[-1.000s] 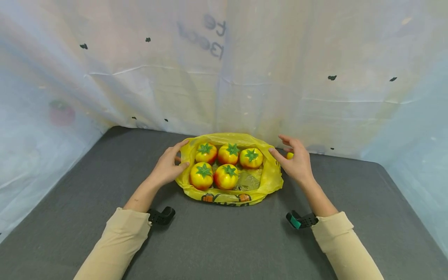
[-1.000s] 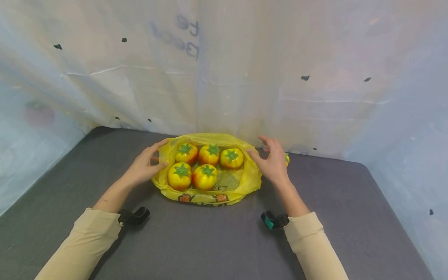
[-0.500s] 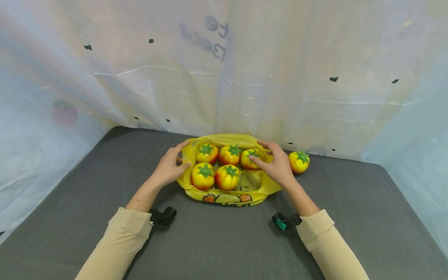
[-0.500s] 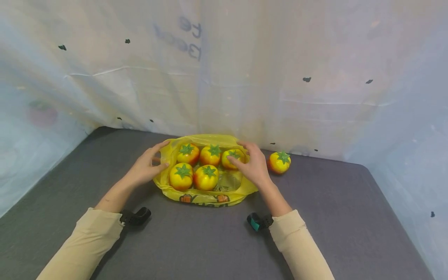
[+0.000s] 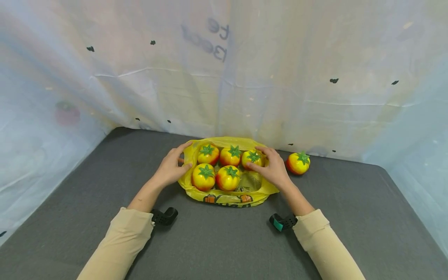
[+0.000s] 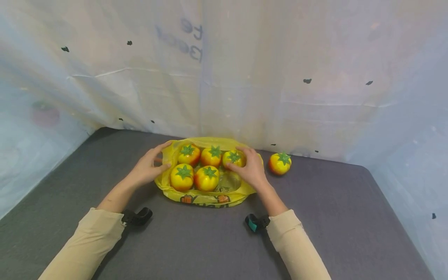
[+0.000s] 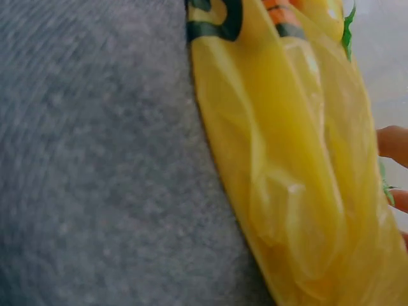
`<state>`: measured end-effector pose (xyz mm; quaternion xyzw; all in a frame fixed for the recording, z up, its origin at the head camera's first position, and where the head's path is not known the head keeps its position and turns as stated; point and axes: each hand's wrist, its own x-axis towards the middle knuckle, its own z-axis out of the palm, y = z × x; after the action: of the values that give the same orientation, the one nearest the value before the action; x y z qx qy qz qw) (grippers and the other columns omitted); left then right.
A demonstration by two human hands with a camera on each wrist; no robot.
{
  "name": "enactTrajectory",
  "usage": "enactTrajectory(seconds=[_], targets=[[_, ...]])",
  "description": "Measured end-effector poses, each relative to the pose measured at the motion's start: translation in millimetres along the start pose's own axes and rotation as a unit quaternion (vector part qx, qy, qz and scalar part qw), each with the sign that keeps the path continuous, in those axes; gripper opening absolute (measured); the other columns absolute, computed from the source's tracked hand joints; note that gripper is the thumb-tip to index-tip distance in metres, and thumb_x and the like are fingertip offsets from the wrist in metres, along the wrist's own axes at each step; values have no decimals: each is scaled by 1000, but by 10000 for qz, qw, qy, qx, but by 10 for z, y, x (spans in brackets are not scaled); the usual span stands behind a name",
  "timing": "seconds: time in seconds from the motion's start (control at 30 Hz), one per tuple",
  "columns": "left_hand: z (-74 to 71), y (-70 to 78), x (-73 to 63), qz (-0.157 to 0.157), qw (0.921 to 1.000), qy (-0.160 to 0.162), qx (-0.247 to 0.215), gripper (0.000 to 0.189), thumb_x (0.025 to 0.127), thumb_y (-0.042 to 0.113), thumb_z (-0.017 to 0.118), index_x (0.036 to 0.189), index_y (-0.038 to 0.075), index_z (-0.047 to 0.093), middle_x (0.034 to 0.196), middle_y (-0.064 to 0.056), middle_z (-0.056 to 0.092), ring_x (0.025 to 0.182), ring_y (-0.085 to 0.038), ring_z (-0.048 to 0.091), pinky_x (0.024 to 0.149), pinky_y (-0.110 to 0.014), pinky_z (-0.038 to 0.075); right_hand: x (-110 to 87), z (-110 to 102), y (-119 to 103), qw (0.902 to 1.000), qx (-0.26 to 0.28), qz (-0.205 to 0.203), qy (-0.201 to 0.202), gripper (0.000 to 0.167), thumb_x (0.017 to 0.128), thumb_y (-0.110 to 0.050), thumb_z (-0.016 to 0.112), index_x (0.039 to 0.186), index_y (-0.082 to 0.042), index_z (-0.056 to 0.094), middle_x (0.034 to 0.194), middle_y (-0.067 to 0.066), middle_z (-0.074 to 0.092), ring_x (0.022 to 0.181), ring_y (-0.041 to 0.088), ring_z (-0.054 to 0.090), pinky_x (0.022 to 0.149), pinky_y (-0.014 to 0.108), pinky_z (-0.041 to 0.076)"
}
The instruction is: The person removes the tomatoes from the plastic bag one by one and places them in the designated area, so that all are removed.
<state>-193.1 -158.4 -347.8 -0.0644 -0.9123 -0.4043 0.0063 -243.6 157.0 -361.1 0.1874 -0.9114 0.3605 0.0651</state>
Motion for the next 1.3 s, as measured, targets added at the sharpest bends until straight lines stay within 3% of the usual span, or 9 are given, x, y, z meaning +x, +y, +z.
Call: enactTrajectory(seconds=[0.2, 0.5, 0.8, 1.3], targets=[[6, -17, 24, -35, 10000, -71, -38, 67, 94, 9, 56, 153, 14, 25, 142, -29, 33, 112, -44, 53, 76, -46, 53, 0, 27, 48, 9999, -141, -10, 13, 61, 84, -30, 74, 136, -5, 53, 134, 20, 52, 122, 37, 48, 98, 53, 39], [-15, -49, 46, -97, 9999, -87, -44, 67, 94, 9, 57, 153, 14, 25, 142, -29, 33, 113, -45, 52, 77, -46, 53, -13, -11, -7, 9999, -95, 26, 98, 62, 83, -32, 76, 135, -8, 54, 128, 18, 54, 114, 33, 53, 94, 47, 45], [-22, -85, 64, -100, 9999, -100, -21, 67, 94, 10, 57, 153, 13, 25, 141, -29, 33, 112, -44, 53, 75, -44, 53, -31, -219, -80, 9999, -32, -19, 144, 59, 84, -31, 75, 135, -9, 54, 130, 16, 53, 120, 32, 50, 97, 47, 46], [-14, -85, 33, -120, 9999, -44, -88, 68, 95, 10, 57, 153, 13, 24, 141, -31, 32, 113, -45, 52, 74, -44, 54, -207, -462, -51, 9993, -158, 204, 284, 60, 85, -33, 73, 137, -10, 53, 132, 16, 51, 111, 34, 52, 91, 50, 46]])
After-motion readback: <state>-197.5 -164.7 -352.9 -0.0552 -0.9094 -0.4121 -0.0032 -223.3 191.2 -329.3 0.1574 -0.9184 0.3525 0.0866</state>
